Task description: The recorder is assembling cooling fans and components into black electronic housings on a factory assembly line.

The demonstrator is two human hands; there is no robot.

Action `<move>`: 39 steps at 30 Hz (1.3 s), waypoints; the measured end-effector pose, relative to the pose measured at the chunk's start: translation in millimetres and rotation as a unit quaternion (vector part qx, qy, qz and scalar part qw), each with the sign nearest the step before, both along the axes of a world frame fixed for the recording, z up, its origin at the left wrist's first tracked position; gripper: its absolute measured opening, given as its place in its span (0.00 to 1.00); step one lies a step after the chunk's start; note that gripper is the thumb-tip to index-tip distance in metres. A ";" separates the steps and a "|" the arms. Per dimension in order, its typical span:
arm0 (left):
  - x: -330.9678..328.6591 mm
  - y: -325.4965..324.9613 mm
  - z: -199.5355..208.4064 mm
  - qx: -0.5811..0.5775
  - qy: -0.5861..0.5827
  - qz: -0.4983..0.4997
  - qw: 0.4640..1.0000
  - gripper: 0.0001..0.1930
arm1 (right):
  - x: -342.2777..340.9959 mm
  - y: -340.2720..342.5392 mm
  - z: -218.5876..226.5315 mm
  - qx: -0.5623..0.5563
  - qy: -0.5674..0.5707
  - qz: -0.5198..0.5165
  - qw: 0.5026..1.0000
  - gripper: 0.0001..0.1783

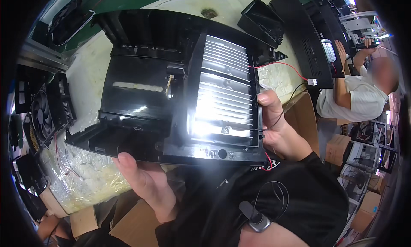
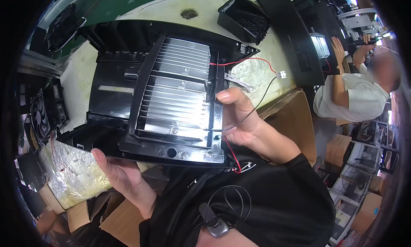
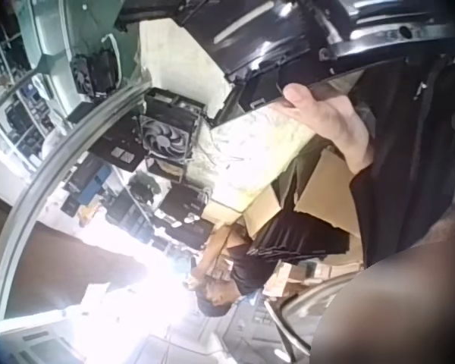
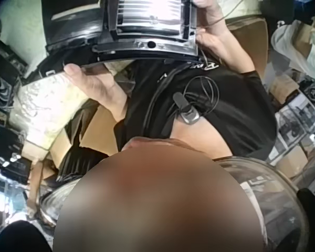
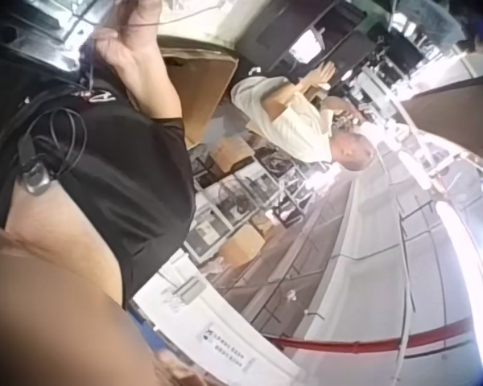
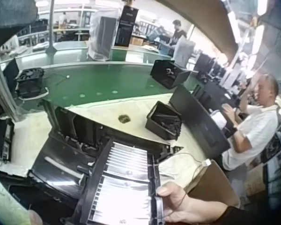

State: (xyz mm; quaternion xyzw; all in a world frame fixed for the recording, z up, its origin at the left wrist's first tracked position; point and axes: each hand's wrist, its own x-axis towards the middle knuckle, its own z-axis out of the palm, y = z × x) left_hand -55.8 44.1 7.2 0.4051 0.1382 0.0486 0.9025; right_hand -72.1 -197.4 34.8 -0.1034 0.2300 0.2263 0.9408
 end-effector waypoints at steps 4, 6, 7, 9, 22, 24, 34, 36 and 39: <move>0.9 -1.5 0.7 -0.002 -0.013 0.000 1.000 0.25 | -3.0 -1.6 -5.7 -0.119 0.011 -0.010 0.993 0.36; 0.9 -1.4 -2.2 -0.018 -0.019 -0.015 1.000 0.24 | -1.3 4.8 -7.3 -0.155 0.003 -0.034 0.987 0.35; 1.4 -2.6 -3.8 -0.014 -0.020 -0.004 1.000 0.24 | -0.5 5.0 -7.2 -0.154 0.010 -0.032 0.988 0.35; 3.9 -2.2 -13.0 -0.007 -0.010 0.011 1.000 0.24 | 4.8 3.4 -12.0 -0.189 0.018 -0.035 0.981 0.34; 17.1 -8.7 -0.8 -0.016 0.048 -0.023 0.998 0.28 | 8.0 -25.9 -20.6 -0.242 -0.042 0.084 0.966 0.24; 23.2 -14.3 6.7 0.029 0.039 -0.013 0.999 0.30 | 9.0 -20.1 -14.8 -0.289 -0.003 0.096 0.953 0.34; -10.0 -27.3 -0.6 0.146 0.040 0.031 0.988 0.38 | -47.5 -120.0 7.8 -0.472 -0.196 0.274 0.815 0.38; -29.5 -27.5 2.5 0.209 0.065 0.040 0.975 0.43 | -56.0 -140.3 20.7 -0.653 -0.265 0.242 0.667 0.30; -46.3 -39.5 0.5 0.223 -0.052 -0.071 0.971 0.44 | -33.5 -160.6 38.8 -0.725 -0.308 0.013 0.616 0.19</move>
